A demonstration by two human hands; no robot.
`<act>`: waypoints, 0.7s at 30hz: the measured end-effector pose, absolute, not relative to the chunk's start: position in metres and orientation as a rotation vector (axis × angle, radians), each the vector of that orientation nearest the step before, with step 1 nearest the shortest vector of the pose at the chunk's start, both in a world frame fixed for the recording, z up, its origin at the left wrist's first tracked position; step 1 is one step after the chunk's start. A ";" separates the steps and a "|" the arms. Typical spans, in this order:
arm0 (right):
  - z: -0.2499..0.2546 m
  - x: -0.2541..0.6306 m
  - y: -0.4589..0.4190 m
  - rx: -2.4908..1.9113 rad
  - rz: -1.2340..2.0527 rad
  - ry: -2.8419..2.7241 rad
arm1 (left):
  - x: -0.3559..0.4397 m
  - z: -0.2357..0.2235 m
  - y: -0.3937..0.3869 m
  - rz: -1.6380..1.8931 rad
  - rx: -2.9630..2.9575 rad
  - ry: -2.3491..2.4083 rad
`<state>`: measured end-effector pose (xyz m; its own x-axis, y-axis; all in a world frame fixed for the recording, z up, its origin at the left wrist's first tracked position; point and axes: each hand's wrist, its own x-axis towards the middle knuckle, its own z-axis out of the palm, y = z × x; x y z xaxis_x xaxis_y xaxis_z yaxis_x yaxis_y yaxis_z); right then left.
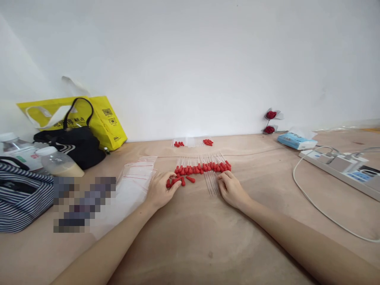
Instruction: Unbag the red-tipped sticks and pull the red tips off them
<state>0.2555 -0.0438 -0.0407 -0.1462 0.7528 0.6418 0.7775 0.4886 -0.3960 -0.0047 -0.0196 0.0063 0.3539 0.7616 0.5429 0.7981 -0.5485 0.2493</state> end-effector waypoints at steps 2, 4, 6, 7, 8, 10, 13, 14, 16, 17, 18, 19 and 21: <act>-0.039 0.255 -0.045 -1.265 -0.006 -1.912 | -0.007 0.008 -0.017 -1.034 -2.505 -1.552; -0.038 0.254 -0.046 -1.267 0.020 -1.910 | -0.009 0.013 -0.010 -1.041 -2.455 -1.739; -0.037 0.254 -0.047 -1.270 0.042 -1.905 | -0.010 0.018 -0.001 -0.964 -2.412 -1.971; -0.036 0.253 -0.048 -1.272 0.052 -1.902 | -0.010 0.022 0.005 -0.885 -2.391 -2.074; -0.035 0.253 -0.048 -1.277 0.063 -1.898 | -0.008 0.025 0.011 -0.788 -2.371 -2.154; -0.034 0.252 -0.049 -1.289 0.088 -1.889 | -0.003 0.030 0.022 -0.600 -2.345 -2.234; -0.032 0.252 -0.049 -1.300 0.120 -1.881 | 0.007 0.032 0.034 -0.456 -2.361 -2.264; -0.032 0.252 -0.049 -1.300 0.126 -1.879 | 0.009 0.032 0.037 -0.438 -2.368 -2.268; -0.032 0.252 -0.049 -1.300 0.136 -1.869 | 0.013 0.032 0.040 -0.399 -2.356 -2.288; -0.033 0.252 -0.049 -1.298 0.139 -1.864 | 0.014 0.031 0.040 -0.382 -2.348 -2.300; -0.033 0.252 -0.048 -1.295 0.138 -1.860 | 0.015 0.031 0.041 -0.367 -2.340 -2.312; -0.034 0.253 -0.048 -1.290 0.135 -1.857 | 0.015 0.032 0.041 -0.350 -2.335 -2.325; -0.034 0.253 -0.048 -1.280 0.122 -1.854 | 0.014 0.032 0.042 -0.316 -2.327 -2.356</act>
<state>0.2526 -0.0478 -0.0343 -0.1070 0.8032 0.5860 0.7193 0.4694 -0.5121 0.0138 0.0419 0.0322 -0.0124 0.9999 0.0014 0.9649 0.0116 0.2624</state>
